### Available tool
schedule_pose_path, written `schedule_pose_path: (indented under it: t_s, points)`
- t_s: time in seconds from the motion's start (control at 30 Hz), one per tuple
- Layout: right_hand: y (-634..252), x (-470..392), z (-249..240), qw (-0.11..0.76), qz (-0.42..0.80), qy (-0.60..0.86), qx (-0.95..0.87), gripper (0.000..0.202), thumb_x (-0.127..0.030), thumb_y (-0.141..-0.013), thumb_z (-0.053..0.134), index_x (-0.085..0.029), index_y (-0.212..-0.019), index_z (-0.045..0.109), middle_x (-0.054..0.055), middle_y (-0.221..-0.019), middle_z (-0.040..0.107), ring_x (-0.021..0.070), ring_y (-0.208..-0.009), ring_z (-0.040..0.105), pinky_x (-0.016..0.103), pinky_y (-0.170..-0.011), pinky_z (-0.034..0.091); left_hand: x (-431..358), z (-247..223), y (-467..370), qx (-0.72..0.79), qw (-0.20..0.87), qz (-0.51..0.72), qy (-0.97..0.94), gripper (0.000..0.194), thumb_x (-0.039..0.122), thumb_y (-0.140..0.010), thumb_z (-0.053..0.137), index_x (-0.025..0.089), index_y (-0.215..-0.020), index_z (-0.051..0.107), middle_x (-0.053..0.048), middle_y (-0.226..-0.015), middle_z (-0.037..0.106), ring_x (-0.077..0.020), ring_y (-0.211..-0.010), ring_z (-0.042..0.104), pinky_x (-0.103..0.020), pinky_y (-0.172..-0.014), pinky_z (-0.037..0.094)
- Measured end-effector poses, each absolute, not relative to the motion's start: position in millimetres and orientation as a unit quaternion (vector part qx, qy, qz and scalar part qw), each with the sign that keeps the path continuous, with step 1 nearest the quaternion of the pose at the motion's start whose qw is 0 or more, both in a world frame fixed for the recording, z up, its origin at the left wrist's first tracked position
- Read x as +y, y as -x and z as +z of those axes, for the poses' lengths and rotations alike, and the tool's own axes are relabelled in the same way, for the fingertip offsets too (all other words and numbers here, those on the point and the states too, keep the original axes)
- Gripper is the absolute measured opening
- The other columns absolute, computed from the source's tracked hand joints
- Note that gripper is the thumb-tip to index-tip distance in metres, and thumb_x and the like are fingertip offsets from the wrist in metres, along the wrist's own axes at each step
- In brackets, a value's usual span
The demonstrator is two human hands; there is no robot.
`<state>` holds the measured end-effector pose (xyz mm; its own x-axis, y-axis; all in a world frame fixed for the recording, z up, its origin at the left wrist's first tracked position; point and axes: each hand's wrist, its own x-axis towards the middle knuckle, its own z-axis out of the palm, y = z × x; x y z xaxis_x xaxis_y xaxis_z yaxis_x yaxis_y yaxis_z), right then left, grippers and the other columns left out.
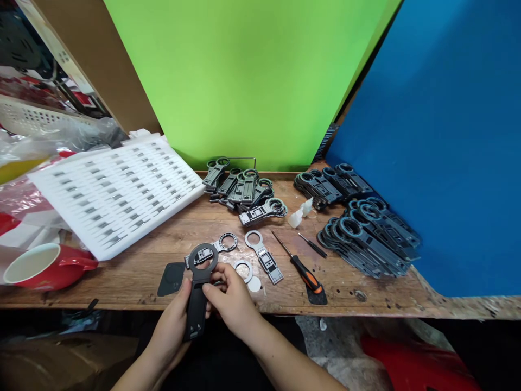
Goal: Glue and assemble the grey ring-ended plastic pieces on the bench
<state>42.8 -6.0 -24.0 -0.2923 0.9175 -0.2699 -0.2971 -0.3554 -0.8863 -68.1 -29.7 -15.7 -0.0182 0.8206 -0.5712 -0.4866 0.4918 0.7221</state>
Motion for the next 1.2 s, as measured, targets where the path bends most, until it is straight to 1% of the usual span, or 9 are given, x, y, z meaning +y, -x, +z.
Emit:
schedule_pose_path:
  t_s: [0.13,0.3,0.5,0.63,0.73,0.83,0.97,1.1,1.2]
  points:
    - [-43.7,-4.8,-24.9,0.421,0.716,0.419,-0.368,0.035,-0.030,-0.069,0.065,-0.020,-0.100,0.052,-0.001,-0.088,0.056,0.0052,-0.050,0.052,0.020,-0.043,0.046,-29.8,-18.3,69.5,0.532,0.688,0.469,-0.154,0.070,0.059,-0.070,0.062,0.014,-0.123,0.056,-0.005,-0.069,0.067,-0.0109,-0.052,0.052,-0.022,-0.052,0.040]
    - [-42.5,-4.7,-24.5,0.420,0.702,0.431,-0.380,0.031,-0.027,-0.069,0.063,-0.019,-0.096,0.050,-0.001,-0.086,0.056,0.0072,-0.053,0.052,0.020,-0.042,0.044,-30.4,-21.9,69.9,0.546,0.679,0.459,-0.175,0.072,0.062,-0.069,0.060,0.014,-0.123,0.056,-0.004,-0.070,0.067,-0.0105,-0.053,0.051,-0.022,-0.053,0.039]
    - [-39.5,-4.5,-27.0,0.443,0.677,0.443,-0.385,0.029,-0.021,-0.067,0.063,-0.020,-0.092,0.048,-0.003,-0.077,0.055,0.0099,-0.060,0.054,0.018,-0.045,0.043,-30.3,-26.7,71.2,0.577,0.648,0.434,-0.242,0.070,0.065,-0.069,0.058,0.012,-0.116,0.060,-0.007,-0.082,0.069,-0.0190,-0.069,0.059,-0.027,-0.060,0.042]
    - [-45.7,-2.8,-34.6,0.411,0.747,0.382,-0.356,0.037,-0.030,-0.068,0.066,-0.021,-0.098,0.046,-0.004,-0.082,0.055,0.0064,-0.047,0.052,0.019,-0.039,0.042,-30.3,-27.3,73.9,0.551,0.690,0.424,-0.203,0.059,0.059,-0.072,0.059,0.014,-0.108,0.063,-0.005,-0.072,0.068,-0.0128,-0.057,0.055,-0.023,-0.054,0.040]
    - [-51.3,-2.0,-40.2,0.402,0.766,0.350,-0.360,0.038,-0.036,-0.069,0.068,-0.020,-0.096,0.046,-0.004,-0.081,0.056,0.0066,-0.049,0.055,0.017,-0.040,0.043,-29.2,-26.2,74.7,0.490,0.753,0.416,-0.140,0.050,0.056,-0.075,0.058,0.012,-0.098,0.066,-0.003,-0.061,0.063,-0.0090,-0.049,0.051,-0.020,-0.049,0.038]
    - [-51.2,-2.4,-41.9,0.408,0.756,0.366,-0.356,0.032,-0.031,-0.070,0.067,-0.020,-0.092,0.046,-0.005,-0.077,0.056,0.0062,-0.048,0.055,0.017,-0.040,0.044,-27.5,-25.4,73.5,0.452,0.777,0.423,-0.108,0.045,0.053,-0.076,0.060,0.012,-0.094,0.066,-0.002,-0.058,0.061,-0.0087,-0.049,0.051,-0.019,-0.049,0.038]
    - [-44.6,-3.0,-40.1,0.418,0.736,0.404,-0.347,0.028,-0.025,-0.068,0.063,-0.020,-0.088,0.044,-0.008,-0.071,0.054,0.0047,-0.038,0.050,0.017,-0.034,0.042,-27.5,-27.2,71.3,0.481,0.756,0.429,-0.117,0.045,0.052,-0.075,0.061,0.011,-0.092,0.066,-0.002,-0.058,0.061,-0.0101,-0.049,0.053,-0.020,-0.047,0.039]
    - [-41.5,-3.0,-39.6,0.423,0.734,0.400,-0.350,0.028,-0.026,-0.068,0.063,-0.020,-0.086,0.042,-0.010,-0.066,0.053,0.0040,-0.037,0.049,0.016,-0.034,0.043,-27.6,-28.2,71.8,0.479,0.753,0.434,-0.123,0.043,0.051,-0.076,0.061,0.011,-0.090,0.066,-0.002,-0.058,0.062,-0.0106,-0.052,0.056,-0.019,-0.046,0.038]
    - [-42.2,-3.4,-40.1,0.424,0.740,0.397,-0.340,0.029,-0.029,-0.069,0.065,-0.020,-0.087,0.043,-0.009,-0.069,0.053,0.0036,-0.039,0.050,0.016,-0.036,0.045,-25.6,-26.9,73.0,0.457,0.771,0.428,-0.112,0.041,0.049,-0.077,0.060,0.011,-0.091,0.066,-0.003,-0.058,0.062,-0.0104,-0.050,0.056,-0.019,-0.046,0.038]
